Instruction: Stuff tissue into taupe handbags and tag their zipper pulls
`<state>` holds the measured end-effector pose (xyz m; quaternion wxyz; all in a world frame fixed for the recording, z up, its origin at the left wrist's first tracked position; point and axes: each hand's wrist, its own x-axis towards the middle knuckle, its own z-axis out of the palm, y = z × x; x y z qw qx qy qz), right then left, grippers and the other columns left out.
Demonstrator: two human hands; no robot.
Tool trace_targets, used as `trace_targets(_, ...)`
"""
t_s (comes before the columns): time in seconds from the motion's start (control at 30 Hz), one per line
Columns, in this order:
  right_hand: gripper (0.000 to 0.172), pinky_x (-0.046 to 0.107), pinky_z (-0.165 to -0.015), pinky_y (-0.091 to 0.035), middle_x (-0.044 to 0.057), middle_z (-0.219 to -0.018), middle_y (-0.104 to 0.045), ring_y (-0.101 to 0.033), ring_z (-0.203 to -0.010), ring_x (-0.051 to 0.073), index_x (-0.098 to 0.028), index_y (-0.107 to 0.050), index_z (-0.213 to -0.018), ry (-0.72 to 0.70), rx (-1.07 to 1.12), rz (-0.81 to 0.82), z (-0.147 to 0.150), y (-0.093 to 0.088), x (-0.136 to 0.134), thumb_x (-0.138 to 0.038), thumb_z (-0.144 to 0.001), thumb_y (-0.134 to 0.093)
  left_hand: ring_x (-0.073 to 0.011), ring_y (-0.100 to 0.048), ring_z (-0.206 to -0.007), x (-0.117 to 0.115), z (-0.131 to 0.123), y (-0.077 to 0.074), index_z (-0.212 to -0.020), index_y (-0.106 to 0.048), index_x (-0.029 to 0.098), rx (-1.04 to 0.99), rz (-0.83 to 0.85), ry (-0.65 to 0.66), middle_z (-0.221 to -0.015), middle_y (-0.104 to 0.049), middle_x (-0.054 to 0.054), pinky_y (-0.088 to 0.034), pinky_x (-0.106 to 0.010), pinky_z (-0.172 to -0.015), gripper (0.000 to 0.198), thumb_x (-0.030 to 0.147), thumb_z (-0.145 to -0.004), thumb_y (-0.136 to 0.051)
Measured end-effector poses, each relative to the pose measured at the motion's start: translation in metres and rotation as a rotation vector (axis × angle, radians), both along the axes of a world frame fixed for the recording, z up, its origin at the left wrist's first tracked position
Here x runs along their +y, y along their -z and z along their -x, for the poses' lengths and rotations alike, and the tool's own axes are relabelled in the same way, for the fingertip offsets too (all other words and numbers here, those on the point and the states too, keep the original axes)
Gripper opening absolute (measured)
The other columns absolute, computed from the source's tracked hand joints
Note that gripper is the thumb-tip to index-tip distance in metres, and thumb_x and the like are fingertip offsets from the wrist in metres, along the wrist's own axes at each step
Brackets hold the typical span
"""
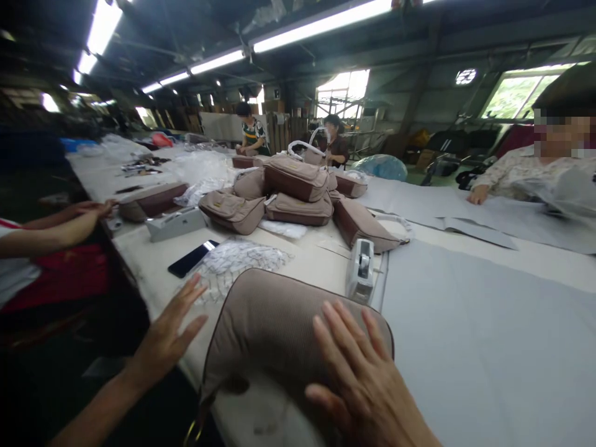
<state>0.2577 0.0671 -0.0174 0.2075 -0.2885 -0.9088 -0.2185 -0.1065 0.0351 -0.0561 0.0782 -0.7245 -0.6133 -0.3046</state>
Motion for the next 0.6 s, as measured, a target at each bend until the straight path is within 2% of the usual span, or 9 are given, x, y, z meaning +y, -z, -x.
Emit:
trace_targets(0.07, 0.072, 0.062, -0.107, -0.018, 0.020, -0.144, -0.035, -0.025, -0.136, 0.036, -0.011, -0.036, -0.140, 0.138, 0.040, 0.031, 0.013, 0.005, 0.029, -0.057, -0.086, -0.047, -0.0313, -0.020, -0.140, 0.030, -0.032, -0.002, -0.142, -0.031, 0.012, 0.159, -0.038, 0.098, -0.150, -0.027, -0.019, -0.025, -0.054, -0.110, 0.059, 0.037, -0.090, -0.046)
trace_targets(0.13, 0.071, 0.067, -0.103, -0.020, 0.020, -0.143, -0.038, -0.031, -0.133, 0.038, -0.013, -0.039, -0.139, 0.237, -0.018, 0.137, 0.022, 0.025, 0.054, -0.061, -0.087, -0.043, -0.0336, -0.027, -0.137, 0.055, -0.059, 0.007, -0.141, -0.035, 0.015, 0.286, 0.041, 0.156, -0.148, -0.034, -0.016, -0.026, -0.058, -0.107, 0.061, 0.046, -0.089, -0.047)
trace_targets(0.2, 0.068, 0.068, -0.100, -0.023, 0.021, -0.141, -0.040, -0.035, -0.131, 0.039, -0.012, -0.041, -0.138, 0.343, -0.055, 0.226, 0.027, 0.047, 0.070, -0.059, -0.089, -0.040, -0.0335, -0.032, -0.134, 0.071, -0.077, 0.018, -0.139, -0.039, 0.017, 0.336, 0.115, 0.134, -0.146, -0.037, -0.016, -0.028, -0.059, -0.104, 0.060, 0.049, -0.089, -0.045)
trace_targets(0.3, 0.064, 0.067, -0.103, -0.017, 0.019, -0.148, -0.029, -0.025, -0.136, 0.038, -0.017, -0.035, -0.142, 0.369, -0.058, 0.242, 0.036, 0.065, 0.074, -0.054, -0.090, -0.041, -0.0350, -0.026, -0.137, 0.083, -0.089, 0.024, -0.142, -0.035, 0.019, 0.343, 0.126, 0.111, -0.149, -0.031, -0.016, -0.023, -0.064, -0.104, 0.063, 0.053, -0.089, -0.043)
trace_targets(0.37, 0.061, 0.067, -0.103, -0.017, 0.015, -0.149, -0.027, -0.025, -0.136, 0.037, -0.022, -0.032, -0.143, 0.284, -0.082, 0.260, 0.042, 0.065, 0.074, -0.051, -0.090, -0.041, -0.0352, -0.026, -0.137, 0.089, -0.092, 0.023, -0.142, -0.034, 0.024, 0.341, 0.112, 0.180, -0.149, -0.031, -0.013, -0.020, -0.066, -0.104, 0.064, 0.056, -0.087, -0.043)
trace_targets(0.43, 0.059, 0.066, -0.102, -0.023, 0.012, -0.148, -0.031, -0.031, -0.134, 0.035, -0.026, -0.031, -0.143, 0.192, -0.121, 0.301, 0.040, 0.062, 0.075, -0.051, -0.091, -0.040, -0.0348, -0.028, -0.136, 0.092, -0.090, 0.023, -0.141, -0.035, 0.027, 0.324, 0.130, 0.224, -0.149, -0.033, -0.011, -0.022, -0.066, -0.104, 0.062, 0.056, -0.087, -0.045)
trace_targets(0.5, 0.061, 0.065, -0.101, -0.027, 0.012, -0.147, -0.032, -0.032, -0.133, 0.035, -0.027, -0.027, -0.145, 0.212, -0.066, 0.263, 0.025, 0.063, 0.072, -0.050, -0.091, -0.041, -0.0359, -0.030, -0.135, 0.089, -0.078, 0.032, -0.142, -0.035, 0.024, 0.238, 0.158, 0.123, -0.149, -0.032, -0.014, -0.029, -0.064, -0.102, 0.065, 0.055, -0.085, -0.047)
trace_targets(0.57, 0.069, 0.066, -0.098, -0.032, 0.016, -0.147, -0.032, -0.035, -0.131, 0.038, -0.024, -0.019, -0.147, 0.359, 0.116, 0.152, -0.002, 0.077, 0.057, -0.050, -0.089, -0.045, -0.0358, -0.037, -0.131, 0.078, -0.056, 0.050, -0.142, -0.033, 0.016, 0.067, 0.197, -0.065, -0.145, -0.037, -0.019, -0.041, -0.056, -0.098, 0.070, 0.053, -0.085, -0.047)
trace_targets(0.6, 0.074, 0.066, -0.094, -0.037, 0.020, -0.145, -0.034, -0.038, -0.128, 0.041, -0.021, -0.016, -0.148, 0.473, 0.237, 0.112, -0.016, 0.089, 0.044, -0.050, -0.087, -0.047, -0.0335, -0.049, -0.123, 0.069, -0.044, 0.060, -0.142, -0.032, 0.013, -0.041, 0.228, -0.139, -0.137, -0.048, -0.020, -0.049, -0.050, -0.091, 0.070, 0.052, -0.085, -0.047)
